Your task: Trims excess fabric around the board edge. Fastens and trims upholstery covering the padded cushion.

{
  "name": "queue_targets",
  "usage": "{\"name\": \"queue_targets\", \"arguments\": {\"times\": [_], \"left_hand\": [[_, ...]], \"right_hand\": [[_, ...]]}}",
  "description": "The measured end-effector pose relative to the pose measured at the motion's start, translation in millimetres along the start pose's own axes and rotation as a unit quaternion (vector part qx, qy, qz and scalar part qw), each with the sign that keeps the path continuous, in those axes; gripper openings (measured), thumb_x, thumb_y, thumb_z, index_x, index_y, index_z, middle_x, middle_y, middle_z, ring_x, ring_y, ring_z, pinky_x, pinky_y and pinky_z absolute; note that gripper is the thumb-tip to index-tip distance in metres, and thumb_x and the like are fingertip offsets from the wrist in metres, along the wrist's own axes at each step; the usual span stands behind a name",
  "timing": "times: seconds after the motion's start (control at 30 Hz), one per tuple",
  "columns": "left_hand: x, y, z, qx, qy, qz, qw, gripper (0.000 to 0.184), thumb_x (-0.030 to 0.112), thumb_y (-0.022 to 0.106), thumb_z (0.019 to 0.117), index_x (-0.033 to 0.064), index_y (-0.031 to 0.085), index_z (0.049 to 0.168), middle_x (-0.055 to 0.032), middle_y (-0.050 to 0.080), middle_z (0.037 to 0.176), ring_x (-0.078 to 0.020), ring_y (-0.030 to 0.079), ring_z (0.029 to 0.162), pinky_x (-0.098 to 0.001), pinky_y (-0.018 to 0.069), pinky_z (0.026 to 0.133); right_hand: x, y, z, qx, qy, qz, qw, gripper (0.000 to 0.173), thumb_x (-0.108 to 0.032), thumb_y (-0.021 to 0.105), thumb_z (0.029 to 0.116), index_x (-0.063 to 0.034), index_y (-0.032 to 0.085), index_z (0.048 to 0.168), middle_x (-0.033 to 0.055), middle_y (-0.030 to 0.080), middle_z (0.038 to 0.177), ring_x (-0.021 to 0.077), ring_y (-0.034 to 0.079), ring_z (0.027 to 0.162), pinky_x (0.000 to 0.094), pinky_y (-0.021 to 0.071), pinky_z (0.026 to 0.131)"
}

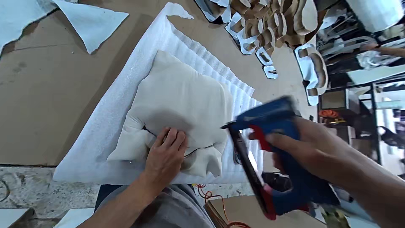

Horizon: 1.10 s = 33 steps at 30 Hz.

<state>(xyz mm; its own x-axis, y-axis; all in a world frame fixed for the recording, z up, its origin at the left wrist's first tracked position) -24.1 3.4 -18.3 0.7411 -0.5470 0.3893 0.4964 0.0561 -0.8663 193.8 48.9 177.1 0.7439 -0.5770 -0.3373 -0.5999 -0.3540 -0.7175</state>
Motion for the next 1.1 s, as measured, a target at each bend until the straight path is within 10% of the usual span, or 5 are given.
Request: {"name": "queue_targets", "arguments": {"times": [0.5, 0.6, 0.67, 1.1], "left_hand": [[-17.3, -16.2, 12.9, -0.02, 0.028, -0.048, 0.998, 0.016, 0.002, 0.07, 0.0856, 0.0068, 0.076, 0.099, -0.0092, 0.068, 0.115, -0.0267, 0.064, 0.112, -0.0409, 0.0545, 0.093], [-28.3, -16.1, 9.9, -0.045, 0.02, -0.027, 0.998, 0.025, 0.023, 0.071, 0.0906, 0.0157, 0.077, 0.114, -0.0092, 0.054, 0.152, -0.0334, 0.039, 0.149, -0.0594, 0.0262, 0.122], [-31.7, -14.3, 12.6, -0.051, 0.01, -0.038, 0.998, 0.023, 0.029, 0.071, 0.0911, 0.0191, 0.079, 0.11, -0.0095, 0.047, 0.158, -0.0383, 0.027, 0.154, -0.0696, 0.0124, 0.122], [-34.7, -16.3, 21.9, -0.073, 0.026, 0.005, 0.997, 0.026, 0.037, 0.068, 0.0936, 0.0173, 0.078, 0.108, -0.009, 0.053, 0.153, -0.0369, 0.038, 0.149, -0.0695, 0.0241, 0.118]], "right_hand": [[-85.4, 91.8, 60.1, -0.178, 0.131, -0.117, 0.968, 0.026, -0.03, 0.051, 0.109, -0.0056, 0.052, 0.118, 0.0142, 0.07, 0.089, 0.0219, 0.066, 0.05, 0.0354, 0.0597, 0.046], [-92.6, 93.5, 68.2, -0.191, 0.162, -0.128, 0.96, 0.026, -0.029, 0.051, 0.109, -0.0049, 0.052, 0.119, 0.0147, 0.07, 0.09, 0.0226, 0.067, 0.052, 0.0365, 0.0599, 0.048], [-95.0, 95.0, 72.6, -0.2, 0.174, -0.129, 0.955, 0.025, -0.029, 0.051, 0.109, -0.0051, 0.051, 0.117, 0.0142, 0.07, 0.089, 0.0225, 0.066, 0.051, 0.0368, 0.0597, 0.047], [-90.6, 95.1, 96.3, -0.247, 0.225, -0.081, 0.939, 0.022, -0.026, 0.048, 0.1085, -0.0065, 0.052, 0.117, 0.0142, 0.073, 0.09, 0.0226, 0.066, 0.051, 0.0343, 0.0563, 0.044]]}}
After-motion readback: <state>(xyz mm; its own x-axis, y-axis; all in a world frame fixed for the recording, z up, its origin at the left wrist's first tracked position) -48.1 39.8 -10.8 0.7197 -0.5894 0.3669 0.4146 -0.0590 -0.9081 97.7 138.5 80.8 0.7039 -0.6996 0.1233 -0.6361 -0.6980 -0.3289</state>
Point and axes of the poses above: each hand's wrist, its own z-axis towards the middle knuckle, its own y-axis out of the palm, x = y × z, the point moved 5 cm from there along z, towards the middle knuckle
